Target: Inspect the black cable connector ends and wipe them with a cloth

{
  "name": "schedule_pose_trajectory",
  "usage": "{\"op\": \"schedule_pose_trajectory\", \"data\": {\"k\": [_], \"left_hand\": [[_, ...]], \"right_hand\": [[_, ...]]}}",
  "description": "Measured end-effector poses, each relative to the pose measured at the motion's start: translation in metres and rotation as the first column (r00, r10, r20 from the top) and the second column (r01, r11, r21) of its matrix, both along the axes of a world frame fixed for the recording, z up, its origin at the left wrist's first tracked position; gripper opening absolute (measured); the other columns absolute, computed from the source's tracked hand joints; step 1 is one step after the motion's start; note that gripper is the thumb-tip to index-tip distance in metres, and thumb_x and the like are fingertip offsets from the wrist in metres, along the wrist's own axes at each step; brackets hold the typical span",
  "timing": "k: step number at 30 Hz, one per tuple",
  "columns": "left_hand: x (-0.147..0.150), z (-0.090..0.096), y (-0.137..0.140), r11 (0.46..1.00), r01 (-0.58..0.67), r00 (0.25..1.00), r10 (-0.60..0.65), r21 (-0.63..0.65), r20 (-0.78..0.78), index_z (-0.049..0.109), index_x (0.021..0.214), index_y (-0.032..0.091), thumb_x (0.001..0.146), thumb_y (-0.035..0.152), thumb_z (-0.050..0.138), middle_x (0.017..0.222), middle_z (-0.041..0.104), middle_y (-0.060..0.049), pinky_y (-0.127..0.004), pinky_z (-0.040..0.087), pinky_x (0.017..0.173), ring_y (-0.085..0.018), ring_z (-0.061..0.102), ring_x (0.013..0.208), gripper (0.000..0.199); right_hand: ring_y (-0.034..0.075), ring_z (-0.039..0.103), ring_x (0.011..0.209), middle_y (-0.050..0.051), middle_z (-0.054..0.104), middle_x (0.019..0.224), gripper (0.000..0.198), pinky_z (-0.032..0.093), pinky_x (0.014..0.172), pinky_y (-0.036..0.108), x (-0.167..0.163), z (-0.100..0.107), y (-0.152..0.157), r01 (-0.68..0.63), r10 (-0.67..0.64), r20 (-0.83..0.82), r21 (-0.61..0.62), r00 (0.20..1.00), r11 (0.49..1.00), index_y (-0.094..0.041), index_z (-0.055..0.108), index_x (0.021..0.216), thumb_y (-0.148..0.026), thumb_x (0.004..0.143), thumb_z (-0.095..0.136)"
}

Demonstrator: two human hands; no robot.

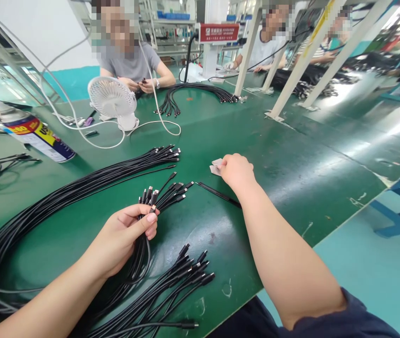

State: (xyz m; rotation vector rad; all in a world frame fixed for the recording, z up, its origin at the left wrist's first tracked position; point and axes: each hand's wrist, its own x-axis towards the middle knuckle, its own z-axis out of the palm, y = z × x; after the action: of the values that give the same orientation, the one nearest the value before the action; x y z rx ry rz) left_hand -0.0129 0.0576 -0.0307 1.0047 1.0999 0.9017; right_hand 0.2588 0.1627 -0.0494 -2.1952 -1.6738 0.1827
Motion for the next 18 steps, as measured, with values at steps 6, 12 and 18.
{"op": "schedule_pose_trajectory", "data": {"k": [6,12,18], "left_hand": [[0.001,-0.001,0.000,1.000,0.011,1.000,-0.010,0.010,-0.017,0.064,0.078,0.016,0.075,0.037,0.075,0.058,0.058,0.003,-0.023,0.040,0.059,-0.008,0.050,0.055,0.025],[0.000,-0.002,0.001,1.000,0.024,0.999,-0.024,0.003,-0.021,0.064,0.078,0.016,0.075,0.038,0.075,0.057,0.058,0.003,-0.023,0.040,0.060,-0.009,0.050,0.055,0.025],[-0.001,-0.001,0.001,0.999,0.041,0.998,-0.041,-0.013,-0.042,0.064,0.079,0.016,0.075,0.039,0.074,0.056,0.058,0.003,-0.023,0.039,0.060,-0.009,0.050,0.055,0.025]], "right_hand": [[0.025,0.059,0.087,0.014,0.063,0.095,0.012,0.042,0.073,0.036,0.000,0.007,0.000,-0.014,0.014,0.007,0.060,1.000,0.998,-0.017,0.056,0.086,-0.022,0.088,0.045],[0.015,0.059,0.070,0.001,0.064,0.081,0.017,0.042,0.063,0.027,-0.017,0.018,-0.018,-0.317,0.309,-0.088,-0.099,0.947,0.943,-0.021,0.061,0.082,-0.036,0.076,0.067],[0.015,0.054,0.056,-0.002,0.059,0.058,0.022,0.035,0.052,0.027,-0.021,0.026,-0.026,-0.309,0.296,-0.087,-0.277,0.951,0.910,-0.021,0.055,0.054,-0.022,0.068,0.073]]}}
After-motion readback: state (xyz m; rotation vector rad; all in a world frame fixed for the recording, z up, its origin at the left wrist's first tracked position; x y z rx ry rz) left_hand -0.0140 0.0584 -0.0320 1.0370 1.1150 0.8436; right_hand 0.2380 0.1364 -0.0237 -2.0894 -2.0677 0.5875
